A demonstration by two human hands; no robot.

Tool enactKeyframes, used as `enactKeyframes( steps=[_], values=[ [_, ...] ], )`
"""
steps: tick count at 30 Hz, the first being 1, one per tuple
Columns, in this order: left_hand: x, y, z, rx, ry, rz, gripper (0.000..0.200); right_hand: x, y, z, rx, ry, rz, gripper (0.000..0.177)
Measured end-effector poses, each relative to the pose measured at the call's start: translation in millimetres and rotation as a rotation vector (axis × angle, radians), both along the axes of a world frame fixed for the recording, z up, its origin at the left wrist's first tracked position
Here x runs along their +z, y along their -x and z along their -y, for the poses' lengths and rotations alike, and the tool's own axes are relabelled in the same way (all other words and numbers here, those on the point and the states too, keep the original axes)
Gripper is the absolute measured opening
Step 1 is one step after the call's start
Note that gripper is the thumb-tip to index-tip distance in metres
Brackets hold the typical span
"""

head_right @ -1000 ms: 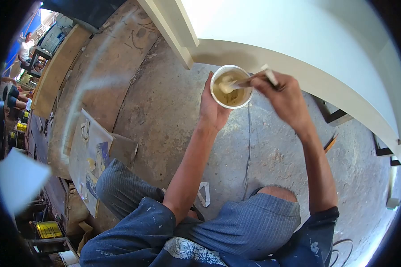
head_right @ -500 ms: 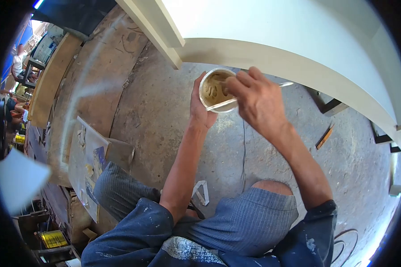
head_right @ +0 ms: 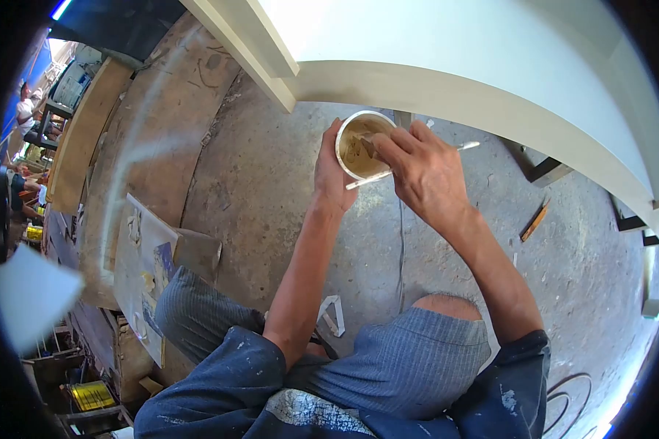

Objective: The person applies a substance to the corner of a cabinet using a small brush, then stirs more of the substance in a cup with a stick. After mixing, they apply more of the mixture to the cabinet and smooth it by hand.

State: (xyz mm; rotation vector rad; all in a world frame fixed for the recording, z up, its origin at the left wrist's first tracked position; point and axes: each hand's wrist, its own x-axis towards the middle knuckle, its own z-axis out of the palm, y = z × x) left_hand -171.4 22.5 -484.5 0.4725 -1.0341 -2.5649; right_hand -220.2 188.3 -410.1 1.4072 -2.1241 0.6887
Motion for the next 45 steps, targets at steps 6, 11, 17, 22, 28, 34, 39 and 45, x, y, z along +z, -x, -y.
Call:
enactKeyframes(
  steps=[6,11,17,22,28,34,39,45],
  values=[
    [1,-1,1,0.073,0.171,0.02,0.046,-19,-6,3,0.053,0.101,0.365,0.004],
    [18,-7,4,0.063,0.111,-0.062,0.059,-4,23,9,0.004,0.279,1.181,0.024],
    [42,-12,16,0.142,-0.02,-0.188,0.059,26,52,23,0.042,0.413,1.421,0.023],
    [48,-15,31,0.187,-0.065,-0.257,0.054,35,60,41,0.103,0.411,1.533,0.024],
    [51,-20,43,0.202,-0.09,-0.278,0.053,33,64,49,0.193,0.42,1.569,0.024],
    [44,-20,46,0.186,-0.071,-0.324,0.051,35,65,55,0.203,0.384,1.549,0.024],
    [16,-26,50,0.117,-0.067,-0.277,0.053,23,52,56,0.082,0.292,1.415,0.024],
    [-37,-35,65,0.136,-0.12,-0.158,0.054,-53,27,68,0.103,0.417,1.719,0.021]
  ],
)
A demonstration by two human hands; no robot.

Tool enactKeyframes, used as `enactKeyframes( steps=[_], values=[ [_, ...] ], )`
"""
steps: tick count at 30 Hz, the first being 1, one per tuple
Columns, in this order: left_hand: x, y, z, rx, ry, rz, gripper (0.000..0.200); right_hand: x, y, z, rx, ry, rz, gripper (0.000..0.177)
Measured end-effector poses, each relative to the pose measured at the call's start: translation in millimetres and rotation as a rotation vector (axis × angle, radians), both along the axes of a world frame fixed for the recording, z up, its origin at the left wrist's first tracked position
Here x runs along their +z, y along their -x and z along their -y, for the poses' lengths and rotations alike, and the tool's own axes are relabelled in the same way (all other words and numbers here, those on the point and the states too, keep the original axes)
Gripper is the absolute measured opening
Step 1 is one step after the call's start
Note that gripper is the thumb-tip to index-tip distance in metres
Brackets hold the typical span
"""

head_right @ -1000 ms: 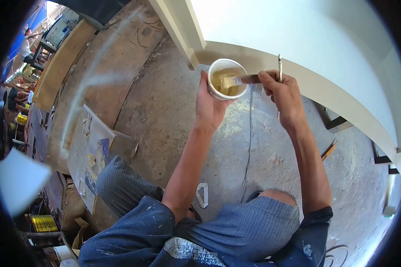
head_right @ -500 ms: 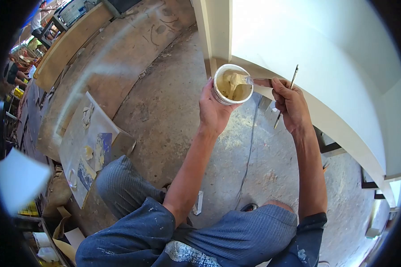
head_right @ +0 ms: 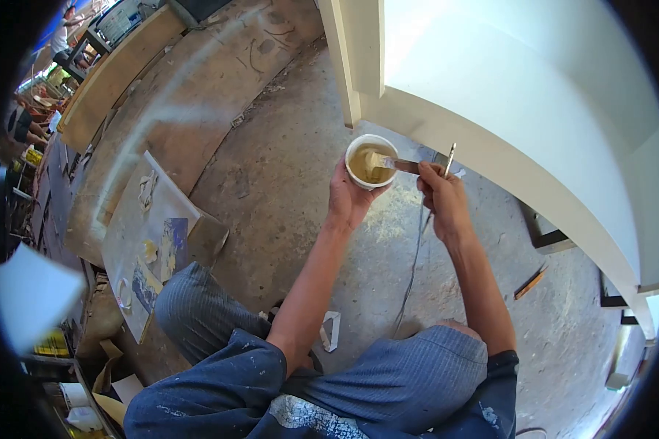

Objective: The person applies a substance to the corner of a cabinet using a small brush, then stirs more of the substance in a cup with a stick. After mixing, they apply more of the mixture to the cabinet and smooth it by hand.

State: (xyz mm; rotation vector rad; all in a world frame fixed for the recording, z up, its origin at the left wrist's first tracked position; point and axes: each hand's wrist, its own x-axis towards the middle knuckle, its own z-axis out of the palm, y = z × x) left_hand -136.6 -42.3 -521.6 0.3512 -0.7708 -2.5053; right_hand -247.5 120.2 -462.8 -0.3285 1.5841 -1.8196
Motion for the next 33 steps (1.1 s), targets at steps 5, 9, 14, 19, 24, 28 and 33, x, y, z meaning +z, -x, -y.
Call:
enactKeyframes(
  steps=[5,9,14,19,24,28,33],
  values=[
    [-9,-4,21,0.097,0.03,0.04,0.052,-40,-1,23,0.021,0.174,0.322,0.02],
    [-9,-8,25,0.116,0.054,0.061,0.053,-38,-4,29,0.026,0.143,0.328,0.021],
    [-13,-7,25,0.126,0.07,0.079,0.052,-48,-2,25,0.016,0.172,0.322,0.023],
    [-17,-6,24,0.129,0.08,0.072,0.051,-50,0,23,0.023,0.168,0.343,0.024],
    [-22,-5,27,0.11,0.094,0.043,0.041,-50,-1,20,0.035,0.169,0.342,0.024],
    [-14,-5,22,0.107,0.129,0.094,0.051,-44,0,15,0.037,0.125,0.177,0.026],
    [-16,-5,16,0.035,0.166,0.069,0.053,-1,-9,18,0.036,-0.172,-0.609,0.029]
  ],
)
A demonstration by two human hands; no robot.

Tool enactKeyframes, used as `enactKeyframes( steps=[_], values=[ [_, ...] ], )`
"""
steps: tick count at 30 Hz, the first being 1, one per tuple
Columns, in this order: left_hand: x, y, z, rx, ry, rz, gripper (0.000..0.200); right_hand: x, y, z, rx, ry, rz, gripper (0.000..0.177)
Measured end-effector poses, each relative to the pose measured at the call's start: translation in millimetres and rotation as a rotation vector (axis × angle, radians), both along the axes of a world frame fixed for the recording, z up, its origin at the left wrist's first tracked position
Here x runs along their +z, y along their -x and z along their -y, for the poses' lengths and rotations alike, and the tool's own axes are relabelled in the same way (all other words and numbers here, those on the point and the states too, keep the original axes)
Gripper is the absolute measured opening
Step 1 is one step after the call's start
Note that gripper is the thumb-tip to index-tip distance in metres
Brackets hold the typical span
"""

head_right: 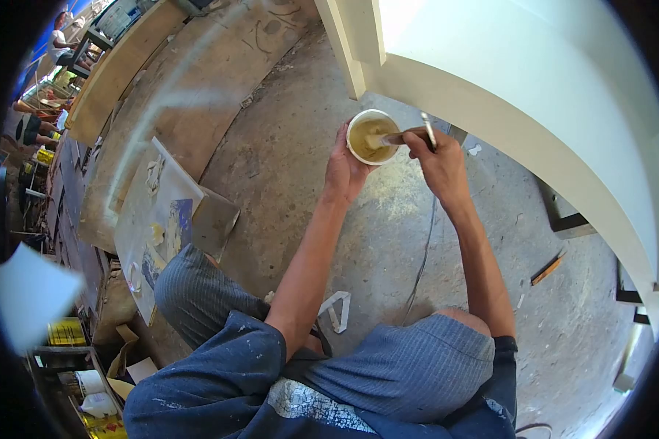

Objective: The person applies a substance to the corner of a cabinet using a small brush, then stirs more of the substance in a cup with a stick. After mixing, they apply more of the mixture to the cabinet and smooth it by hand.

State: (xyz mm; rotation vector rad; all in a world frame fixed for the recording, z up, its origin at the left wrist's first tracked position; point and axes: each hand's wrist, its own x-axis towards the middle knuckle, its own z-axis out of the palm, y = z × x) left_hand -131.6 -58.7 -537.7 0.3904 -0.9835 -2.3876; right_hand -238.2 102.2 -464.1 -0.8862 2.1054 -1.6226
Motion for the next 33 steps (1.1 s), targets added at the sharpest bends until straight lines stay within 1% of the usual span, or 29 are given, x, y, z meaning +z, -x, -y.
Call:
enactKeyframes(
  steps=[2,4,5,7,8,10,11,13,16,17,19,22,23,25,26,28,31,33],
  values=[
    [-3,2,0,-0.064,-0.001,-0.033,0.056,14,0,6,0.013,-0.137,-0.209,0.028],
    [-3,1,-2,-0.141,-0.016,-0.075,0.061,17,0,11,0.009,-0.204,-0.345,0.028],
    [-3,0,-3,-0.18,-0.036,-0.099,0.059,18,1,13,0.008,-0.236,-0.413,0.029],
    [0,-7,-2,-0.25,-0.073,-0.145,0.06,11,-2,14,-0.097,-0.111,-0.505,0.033],
    [1,-10,-1,-0.272,-0.02,-0.171,0.064,8,-5,13,-0.147,-0.046,-0.549,0.035],
    [0,-15,3,-0.313,0.085,-0.219,0.078,18,-15,-1,-0.24,-0.037,-0.512,0.04],
    [0,-17,3,-0.314,0.07,-0.191,0.085,24,-21,-10,-0.286,-0.036,-0.491,0.042],
    [1,-17,2,-0.321,0.038,-0.135,0.099,29,-28,-31,-0.297,-0.068,-0.402,0.041],
    [7,-14,-1,-0.349,0.169,0.011,0.102,19,-30,-55,-0.292,-0.076,-0.289,0.04],
    [10,-13,-4,-0.37,0.177,0.038,0.103,16,-29,-60,-0.285,-0.074,-0.256,0.039],
    [22,-13,-10,-0.41,0.195,0.093,0.107,11,-25,-64,-0.274,-0.064,-0.314,0.038],
    [27,-5,-22,-0.457,0.395,0.131,0.106,12,-20,-65,-0.22,-0.004,-0.366,0.032],
    [29,-5,-24,-0.476,0.421,0.154,0.107,13,-19,-64,-0.197,0.024,-0.379,0.029],
    [37,-3,-32,-0.51,0.471,0.199,0.109,16,-18,-67,-0.157,-0.013,-0.469,0.024],
    [39,-1,-34,-0.504,0.511,0.22,0.11,17,-17,-69,-0.136,-0.033,-0.514,0.021],
    [39,5,-39,-0.489,0.589,0.263,0.112,25,-15,-76,-0.121,0.003,-0.516,0.018],
    [47,25,-27,-0.69,0.616,0.203,0.117,38,-8,-83,-0.092,-0.008,-0.527,0.019],
    [59,33,-18,-0.867,0.64,0.213,0.117,39,-5,-85,-0.066,-0.034,-0.52,0.02]
  ],
)
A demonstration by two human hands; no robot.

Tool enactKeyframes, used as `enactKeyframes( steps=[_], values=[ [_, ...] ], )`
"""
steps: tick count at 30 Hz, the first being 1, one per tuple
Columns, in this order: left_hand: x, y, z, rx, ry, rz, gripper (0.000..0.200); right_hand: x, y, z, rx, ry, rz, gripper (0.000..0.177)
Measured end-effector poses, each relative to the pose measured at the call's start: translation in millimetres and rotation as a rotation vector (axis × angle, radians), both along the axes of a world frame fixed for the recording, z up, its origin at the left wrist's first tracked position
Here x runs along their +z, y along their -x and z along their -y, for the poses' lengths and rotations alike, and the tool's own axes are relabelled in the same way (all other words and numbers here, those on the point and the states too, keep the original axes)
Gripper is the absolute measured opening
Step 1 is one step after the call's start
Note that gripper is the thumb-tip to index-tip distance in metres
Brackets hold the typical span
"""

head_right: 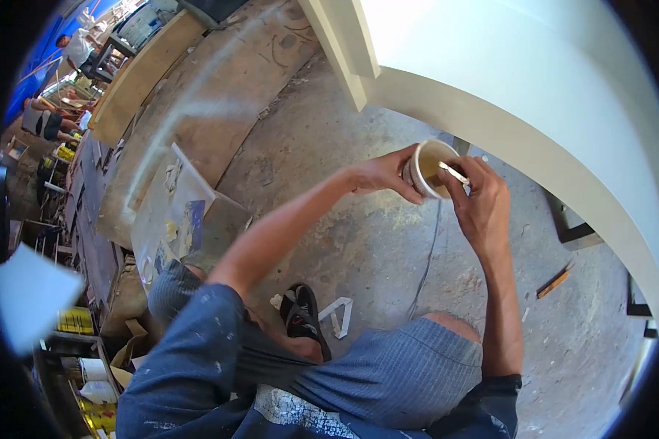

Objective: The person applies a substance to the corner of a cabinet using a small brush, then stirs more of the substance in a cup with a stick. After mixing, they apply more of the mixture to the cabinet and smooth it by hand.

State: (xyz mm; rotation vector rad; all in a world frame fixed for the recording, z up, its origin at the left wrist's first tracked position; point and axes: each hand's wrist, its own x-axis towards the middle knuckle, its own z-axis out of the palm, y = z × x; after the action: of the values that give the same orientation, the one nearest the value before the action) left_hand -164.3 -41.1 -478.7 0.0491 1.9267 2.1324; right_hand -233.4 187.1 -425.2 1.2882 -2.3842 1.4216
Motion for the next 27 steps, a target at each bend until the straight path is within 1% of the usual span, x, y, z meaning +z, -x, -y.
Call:
enactKeyframes(
  steps=[2,3,6,7,10,12,15,16,18,19,22,23,25,26,27],
  values=[
    [12,1,3,-0.138,0.018,0.076,0.115,-1,0,-2,0.017,-0.034,0.021,0.023],
    [22,-5,2,-0.182,0.094,0.075,0.11,-2,-2,-3,0.056,-0.016,-0.001,0.032],
    [48,-35,1,-0.237,0.203,0.106,0.107,7,-19,-9,0.059,0.043,0.115,0.041],
    [51,-45,3,-0.268,0.228,0.095,0.105,9,-23,-13,0.061,0.034,0.208,0.049],
    [60,-79,19,-0.234,0.212,0.146,0.104,11,-34,-19,0.06,0.011,0.343,0.048],
    [66,-101,31,-0.2,0.186,0.189,0.104,2,-37,-22,0.033,0.004,0.364,0.046],
    [56,-130,61,-0.054,0.254,0.197,0.103,-20,-36,-27,0.03,-0.011,0.372,0.041],
    [53,-138,69,0.022,0.23,0.203,0.102,-23,-37,-26,0.039,-0.017,0.372,0.039],
    [50,-155,78,0.179,0.178,0.218,0.101,-21,-41,-25,0.04,-0.07,0.454,0.036],
    [51,-161,79,0.23,0.157,0.175,0.098,-19,-44,-23,0.042,-0.097,0.492,0.035],
    [43,-177,82,0.402,0.127,0.08,0.093,-24,-51,-15,0.083,-0.094,0.493,0.034],
    [39,-180,84,0.42,0.112,0.039,0.091,-25,-53,-13,0.08,-0.102,0.501,0.031],
    [26,-191,84,0.51,0.087,-0.061,0.089,-34,-53,-7,0.114,-0.09,0.528,0.025],
    [17,-194,85,0.564,0.072,-0.122,0.089,-38,-54,-4,0.12,-0.089,0.567,0.026],
    [7,-198,85,0.619,0.036,-0.174,0.09,-42,-51,-2,0.13,-0.147,0.541,0.026]
  ],
)
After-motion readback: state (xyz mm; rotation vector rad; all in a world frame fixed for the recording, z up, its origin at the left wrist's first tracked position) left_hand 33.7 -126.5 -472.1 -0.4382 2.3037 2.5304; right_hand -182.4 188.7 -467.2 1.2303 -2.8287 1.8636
